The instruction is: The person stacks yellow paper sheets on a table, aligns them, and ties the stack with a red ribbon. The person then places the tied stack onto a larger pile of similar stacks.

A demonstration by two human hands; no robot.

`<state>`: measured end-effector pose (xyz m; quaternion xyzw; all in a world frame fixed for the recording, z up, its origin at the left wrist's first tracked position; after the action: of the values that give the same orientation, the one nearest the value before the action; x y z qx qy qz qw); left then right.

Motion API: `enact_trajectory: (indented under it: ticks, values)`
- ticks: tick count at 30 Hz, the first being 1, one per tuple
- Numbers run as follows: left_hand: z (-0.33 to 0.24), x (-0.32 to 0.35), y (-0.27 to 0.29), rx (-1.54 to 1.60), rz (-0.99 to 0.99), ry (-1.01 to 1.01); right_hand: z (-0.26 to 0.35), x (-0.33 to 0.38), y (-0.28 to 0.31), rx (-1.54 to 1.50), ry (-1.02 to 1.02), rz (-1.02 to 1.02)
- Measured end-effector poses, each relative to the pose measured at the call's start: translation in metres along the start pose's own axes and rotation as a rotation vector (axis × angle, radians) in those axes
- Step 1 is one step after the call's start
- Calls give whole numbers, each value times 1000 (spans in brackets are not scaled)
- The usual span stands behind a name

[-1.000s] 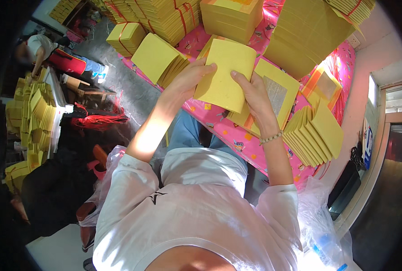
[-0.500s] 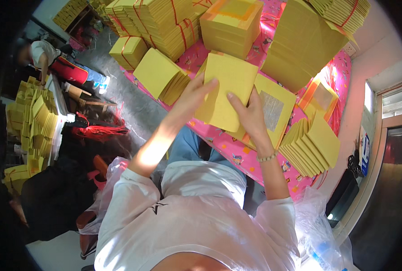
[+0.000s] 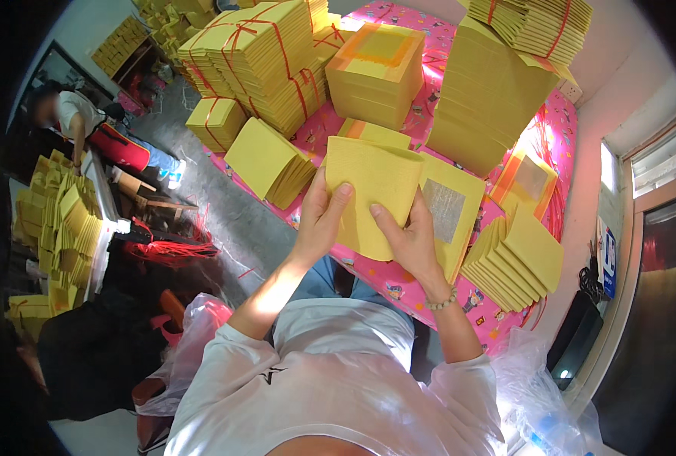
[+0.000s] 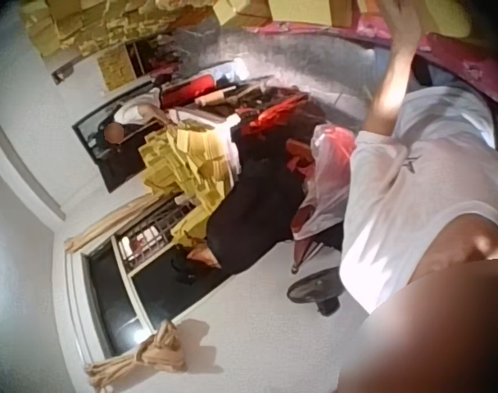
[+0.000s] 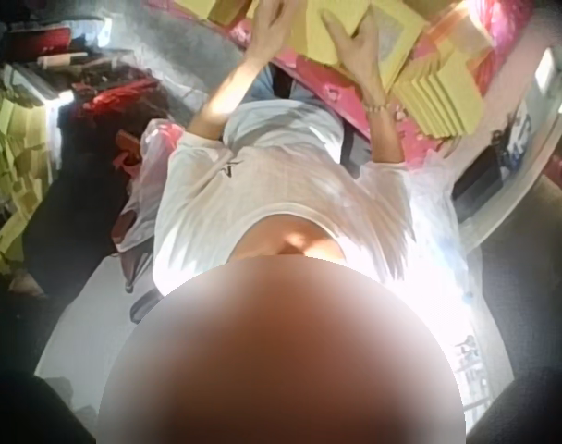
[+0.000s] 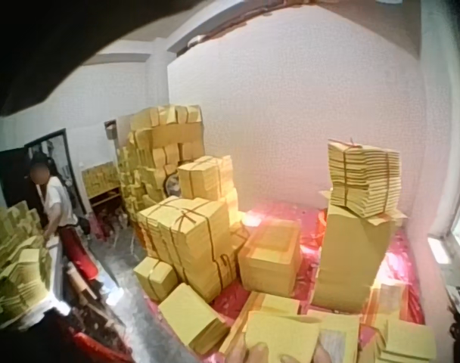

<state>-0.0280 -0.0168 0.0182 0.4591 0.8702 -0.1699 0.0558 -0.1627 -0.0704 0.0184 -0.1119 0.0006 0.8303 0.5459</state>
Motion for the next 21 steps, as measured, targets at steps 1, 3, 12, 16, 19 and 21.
enact_trajectory:
  ticks: [1, 3, 12, 16, 19, 21]
  values:
    - [-1, 1, 0, 17, 9, 16, 0, 1, 0, 2, -7, 2]
    - [-3, 2, 0, 51, 29, 53, -3, 3, 0, -6, -29, -6]
    - [2, 8, 10, 18, 14, 85, -8, -2, 1, -127, -115, -84]
    - [5, 10, 10, 83, -14, 173, -8, -7, 1, -75, -99, -118]
    - [7, 14, 14, 78, -29, 214, -7, -10, 2, -112, -124, -133]
    - [11, 16, 21, 13, -2, 208, -10, -15, 9, -77, -135, -138]
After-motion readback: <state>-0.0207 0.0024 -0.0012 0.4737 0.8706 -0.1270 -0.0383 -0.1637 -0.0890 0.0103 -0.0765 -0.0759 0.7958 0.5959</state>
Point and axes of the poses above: each hand's wrist, its own x-axis away from the middle knuckle, its own y-axis out of the back of the hand, z = x × y, the point moved 4 cm from there along -x, towards the middle knuckle, and after that the axes turned 10 degrees about -z, right-handed, at the moved point
